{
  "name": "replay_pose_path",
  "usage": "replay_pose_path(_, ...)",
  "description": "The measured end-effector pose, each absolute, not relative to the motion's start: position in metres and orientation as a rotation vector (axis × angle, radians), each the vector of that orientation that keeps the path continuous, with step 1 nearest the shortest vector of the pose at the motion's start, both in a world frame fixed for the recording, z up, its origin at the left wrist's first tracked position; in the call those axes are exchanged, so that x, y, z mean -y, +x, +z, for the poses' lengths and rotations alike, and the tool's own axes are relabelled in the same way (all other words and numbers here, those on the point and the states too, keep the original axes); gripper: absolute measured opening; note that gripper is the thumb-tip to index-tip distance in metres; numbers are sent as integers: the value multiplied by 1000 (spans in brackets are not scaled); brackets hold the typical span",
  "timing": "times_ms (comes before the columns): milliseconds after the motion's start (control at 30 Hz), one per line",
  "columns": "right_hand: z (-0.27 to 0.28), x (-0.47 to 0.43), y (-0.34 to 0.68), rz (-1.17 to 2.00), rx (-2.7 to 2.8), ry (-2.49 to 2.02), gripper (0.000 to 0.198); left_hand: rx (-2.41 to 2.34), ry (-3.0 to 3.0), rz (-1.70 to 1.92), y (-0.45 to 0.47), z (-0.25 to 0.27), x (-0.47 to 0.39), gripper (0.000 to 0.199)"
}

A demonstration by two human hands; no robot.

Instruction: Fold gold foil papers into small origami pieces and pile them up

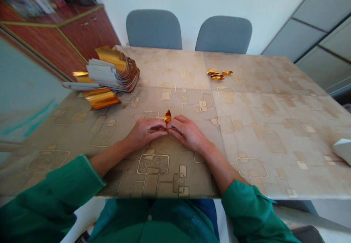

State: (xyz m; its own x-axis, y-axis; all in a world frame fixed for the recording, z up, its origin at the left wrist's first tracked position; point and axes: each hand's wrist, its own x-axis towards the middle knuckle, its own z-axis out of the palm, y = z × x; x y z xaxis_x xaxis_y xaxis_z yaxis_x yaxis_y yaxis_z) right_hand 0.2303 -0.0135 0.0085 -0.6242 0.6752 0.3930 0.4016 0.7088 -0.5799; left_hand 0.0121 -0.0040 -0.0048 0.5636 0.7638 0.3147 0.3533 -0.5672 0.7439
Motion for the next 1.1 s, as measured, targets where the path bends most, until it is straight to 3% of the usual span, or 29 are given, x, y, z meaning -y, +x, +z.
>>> replay_pose_path(400,6,16,226,594,2303,-917,9,-1040,2059,969,21,-5,15,8)
replay_pose_path(800,11,18,221,420,2485,-789,11,-1129,1239,993,33,0,1,34)
replay_pose_path(967,11,18,220,339,2530,-818,14,-1100,1250,929,33,-4,0,21)
replay_pose_path(1100,7,18,218,289,2612,-890,15,-1178,1378,1016,31,-6,1,22)
